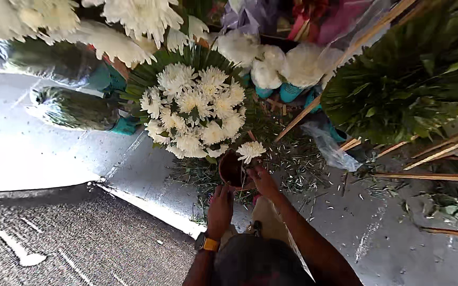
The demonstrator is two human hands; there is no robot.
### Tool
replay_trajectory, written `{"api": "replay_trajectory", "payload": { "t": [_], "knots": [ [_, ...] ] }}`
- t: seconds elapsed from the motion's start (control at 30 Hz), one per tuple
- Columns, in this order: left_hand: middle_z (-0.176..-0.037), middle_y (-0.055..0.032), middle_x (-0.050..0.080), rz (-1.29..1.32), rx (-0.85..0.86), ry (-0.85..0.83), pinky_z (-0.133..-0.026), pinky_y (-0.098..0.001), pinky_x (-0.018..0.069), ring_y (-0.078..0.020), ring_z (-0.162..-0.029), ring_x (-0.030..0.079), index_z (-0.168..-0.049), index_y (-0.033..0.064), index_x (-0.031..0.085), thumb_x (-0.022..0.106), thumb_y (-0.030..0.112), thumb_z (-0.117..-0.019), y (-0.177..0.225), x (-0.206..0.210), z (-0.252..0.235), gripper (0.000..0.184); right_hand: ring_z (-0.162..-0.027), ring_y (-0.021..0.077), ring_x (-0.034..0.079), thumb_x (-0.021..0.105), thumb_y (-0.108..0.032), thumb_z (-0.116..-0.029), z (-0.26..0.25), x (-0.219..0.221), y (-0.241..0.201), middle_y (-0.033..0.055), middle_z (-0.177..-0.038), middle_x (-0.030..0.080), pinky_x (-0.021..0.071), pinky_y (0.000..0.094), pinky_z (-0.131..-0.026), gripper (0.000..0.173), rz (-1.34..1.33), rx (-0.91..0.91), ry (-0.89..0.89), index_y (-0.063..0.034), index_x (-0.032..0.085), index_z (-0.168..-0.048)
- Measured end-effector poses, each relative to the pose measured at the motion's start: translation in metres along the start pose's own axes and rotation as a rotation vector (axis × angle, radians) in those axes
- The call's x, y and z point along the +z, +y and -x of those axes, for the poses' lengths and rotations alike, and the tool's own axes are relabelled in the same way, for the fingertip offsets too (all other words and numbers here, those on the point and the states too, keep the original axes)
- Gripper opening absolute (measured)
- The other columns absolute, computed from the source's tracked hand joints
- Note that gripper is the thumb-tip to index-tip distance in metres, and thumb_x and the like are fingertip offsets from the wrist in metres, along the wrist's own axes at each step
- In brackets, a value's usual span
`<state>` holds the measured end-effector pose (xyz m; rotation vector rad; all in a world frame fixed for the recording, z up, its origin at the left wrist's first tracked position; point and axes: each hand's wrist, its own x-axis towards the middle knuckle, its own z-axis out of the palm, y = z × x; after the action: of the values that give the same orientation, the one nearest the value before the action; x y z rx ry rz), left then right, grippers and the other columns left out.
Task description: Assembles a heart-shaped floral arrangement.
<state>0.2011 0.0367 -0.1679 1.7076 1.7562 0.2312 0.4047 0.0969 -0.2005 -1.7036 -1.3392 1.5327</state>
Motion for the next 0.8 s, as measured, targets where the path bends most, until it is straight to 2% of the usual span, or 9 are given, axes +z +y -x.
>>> {"api": "replay_trajectory", "payload": {
  "t": [0.1,0.23,0.33,0.4,0.5,0.57,0.63,0.7,0.8],
  "knots": [
    [-0.13,-0.0185,0.064,0.227,-0.002,-0.225,-0.099,-0.0526,0.0527,-0.0311,-0.111,0.066,-0.144,0.0055,0.054,0.054,0.029,-0.1052,0.038,-0.005,-0.034,0.046,-0.097,0.0297,0.07,0.048,-0.036,-0.1088,0.014,-0.02,-0.014,0.0217,-0.115,0.068,0.0577,0.0485,-0.089,0.047,-0.014,0.121,-0.08,0.0005,0.058,-0.136],
    [-0.097,-0.0151,0.068,0.476,-0.009,-0.394,-0.072,-0.0422,0.0573,-0.0218,-0.075,0.065,-0.125,-0.0011,0.062,0.06,0.023,-0.1012,0.048,0.035,-0.044,0.034,-0.076,0.0198,0.063,0.049,-0.039,-0.1085,0.034,-0.031,-0.009,0.0154,-0.104,0.065,0.0565,0.0384,-0.073,0.047,-0.276,0.268,0.021,-0.0007,0.057,-0.133],
    [-0.101,-0.015,0.068,0.506,0.017,-0.298,-0.082,-0.043,0.057,-0.0223,-0.086,0.067,-0.125,-0.0017,0.063,0.06,0.019,-0.1013,0.068,0.049,-0.034,0.031,-0.066,0.0138,0.055,0.052,-0.042,-0.1069,0.042,-0.045,0.005,0.0086,-0.09,0.061,0.0504,0.0321,-0.062,0.045,-0.358,0.265,0.086,-0.002,0.062,-0.125],
    [-0.103,-0.017,0.068,0.406,0.037,-0.25,-0.088,-0.0486,0.0553,-0.0271,-0.093,0.067,-0.126,-0.0014,0.061,0.055,0.02,-0.1023,0.084,0.043,-0.026,0.032,-0.068,0.0115,0.053,0.049,-0.041,-0.1081,0.05,-0.061,0.017,0.0066,-0.095,0.064,0.0469,0.0296,-0.062,0.044,-0.292,0.232,0.058,-0.0052,0.063,-0.128],
    [-0.092,-0.0157,0.068,0.316,0.073,-0.077,-0.079,-0.0517,0.0569,-0.0292,-0.082,0.068,-0.133,0.001,0.055,0.052,0.023,-0.1028,0.098,0.02,-0.013,0.038,-0.078,0.0159,0.059,0.047,-0.037,-0.1096,0.071,-0.092,0.034,0.0102,-0.1,0.066,0.0513,0.0352,-0.072,0.041,-0.09,0.209,-0.008,-0.002,0.061,-0.127],
    [-0.1,-0.0199,0.07,0.272,0.057,0.051,-0.078,-0.0562,0.0574,-0.034,-0.081,0.07,-0.157,0.0082,0.032,0.055,0.02,-0.1027,0.097,-0.006,-0.005,0.06,-0.079,0.0174,0.061,0.049,-0.037,-0.109,0.088,-0.107,0.044,0.0113,-0.1,0.067,0.0529,0.0375,-0.074,0.041,-0.042,0.232,0.001,-0.0014,0.062,-0.124],
    [-0.1,-0.0192,0.07,0.243,0.052,0.186,-0.072,-0.057,0.0572,-0.0338,-0.076,0.068,-0.164,0.0145,0.017,0.056,0.016,-0.101,0.088,-0.031,0.002,0.074,-0.071,0.0156,0.059,0.05,-0.036,-0.1086,0.106,-0.111,0.051,0.0095,-0.095,0.067,0.0518,0.0349,-0.067,0.038,-0.047,0.203,0.056,-0.0017,0.064,-0.118],
    [-0.1,-0.0158,0.069,0.267,0.055,0.275,-0.069,-0.0525,0.0571,-0.0288,-0.073,0.066,-0.158,0.0121,0.034,0.052,0.013,-0.1023,0.075,-0.05,0.011,0.059,-0.067,0.0131,0.058,0.052,-0.034,-0.108,0.126,-0.107,0.051,0.0062,-0.092,0.068,0.051,0.0316,-0.063,0.034,-0.099,0.126,0.139,-0.0036,0.066,-0.113],
    [-0.112,-0.0098,0.071,0.47,0.045,0.262,-0.066,-0.0396,0.0607,-0.0177,-0.072,0.068,-0.129,0.0027,0.061,0.047,0.002,-0.0976,0.072,-0.063,0.029,0.035,-0.068,0.0117,0.062,0.055,-0.026,-0.1061,0.148,-0.086,0.033,0.0045,-0.091,0.071,0.0542,0.0296,-0.064,0.027,-0.211,-0.035,0.223,-0.0033,0.069,-0.109]
  ]
}}
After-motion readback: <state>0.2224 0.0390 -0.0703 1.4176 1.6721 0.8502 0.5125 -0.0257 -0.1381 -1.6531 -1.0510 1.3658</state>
